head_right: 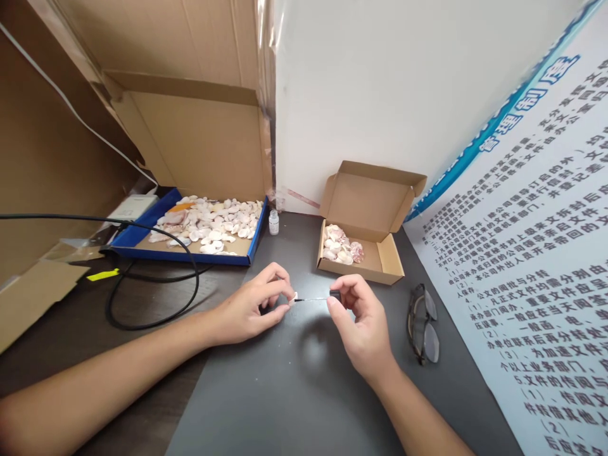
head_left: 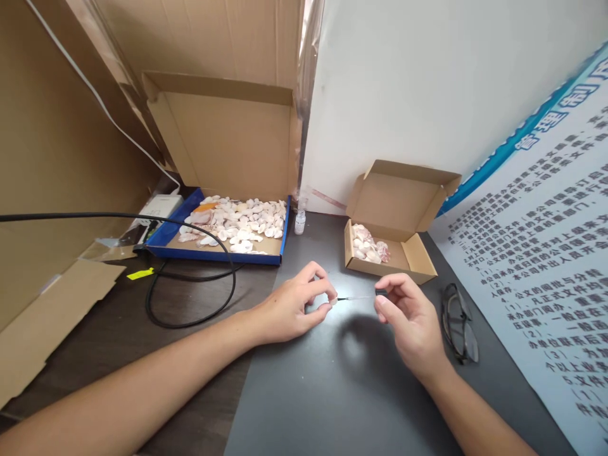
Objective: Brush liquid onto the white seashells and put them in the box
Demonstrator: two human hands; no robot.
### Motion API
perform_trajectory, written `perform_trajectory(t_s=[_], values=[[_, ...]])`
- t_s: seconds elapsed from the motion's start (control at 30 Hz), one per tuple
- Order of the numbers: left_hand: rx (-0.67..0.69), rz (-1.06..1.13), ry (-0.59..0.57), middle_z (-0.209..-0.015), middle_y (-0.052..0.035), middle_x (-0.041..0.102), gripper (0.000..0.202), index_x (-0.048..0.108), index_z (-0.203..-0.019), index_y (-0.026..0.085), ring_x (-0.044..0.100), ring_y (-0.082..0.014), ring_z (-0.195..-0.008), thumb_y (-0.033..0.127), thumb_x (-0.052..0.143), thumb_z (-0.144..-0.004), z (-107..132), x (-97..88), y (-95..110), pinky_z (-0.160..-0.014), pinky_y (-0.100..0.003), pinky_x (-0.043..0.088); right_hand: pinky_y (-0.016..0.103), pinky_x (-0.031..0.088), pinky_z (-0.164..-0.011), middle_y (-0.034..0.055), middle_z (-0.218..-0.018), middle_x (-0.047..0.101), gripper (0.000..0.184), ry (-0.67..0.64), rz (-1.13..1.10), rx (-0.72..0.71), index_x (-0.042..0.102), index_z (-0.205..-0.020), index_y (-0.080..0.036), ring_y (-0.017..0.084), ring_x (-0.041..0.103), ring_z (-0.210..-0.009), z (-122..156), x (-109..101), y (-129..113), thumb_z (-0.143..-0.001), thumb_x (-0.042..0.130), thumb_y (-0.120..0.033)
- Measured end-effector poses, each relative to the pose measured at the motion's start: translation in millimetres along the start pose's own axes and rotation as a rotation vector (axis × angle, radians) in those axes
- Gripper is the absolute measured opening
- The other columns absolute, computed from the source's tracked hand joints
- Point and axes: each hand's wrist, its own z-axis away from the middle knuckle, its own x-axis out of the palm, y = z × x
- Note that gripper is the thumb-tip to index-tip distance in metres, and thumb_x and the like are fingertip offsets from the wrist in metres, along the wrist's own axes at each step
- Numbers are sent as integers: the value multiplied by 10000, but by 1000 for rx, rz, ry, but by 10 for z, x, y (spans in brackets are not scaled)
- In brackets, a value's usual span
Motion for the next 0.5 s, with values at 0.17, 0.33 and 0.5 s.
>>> perform_trajectory(t_s=[0.17, 0.33, 0.5], values=[[-19, 88, -36, -909, -5, 551, 128, 603, -937, 191, 442, -73, -671, 289, 522, -922, -10, 13, 3, -661, -212, 386, 236, 390, -544, -15, -720, 493, 160, -20, 49, 23, 556, -925, -187, 96, 463, -577, -13, 21, -14, -874, 604, -330], [-144, 249, -131, -621, 55, 506, 147, 523, -923, 186, 431, -83, -595, 326, 491, -950, -17, 24, 14, -615, -219, 347, 240, 385, -547, -25, -685, 467, 166, -37, 46, 29, 549, -929, -186, 99, 454, -571, -32, 19, -12, -878, 594, -337], [-220, 501, -152, -627, 53, 535, 215, 454, -956, 191, 421, -87, -576, 405, 474, -961, -23, 49, -5, -579, -217, 342, 237, 388, -543, -22, -692, 482, 163, -11, 23, 23, 550, -917, -182, 94, 456, -561, -32, 23, -54, -871, 595, -332]])
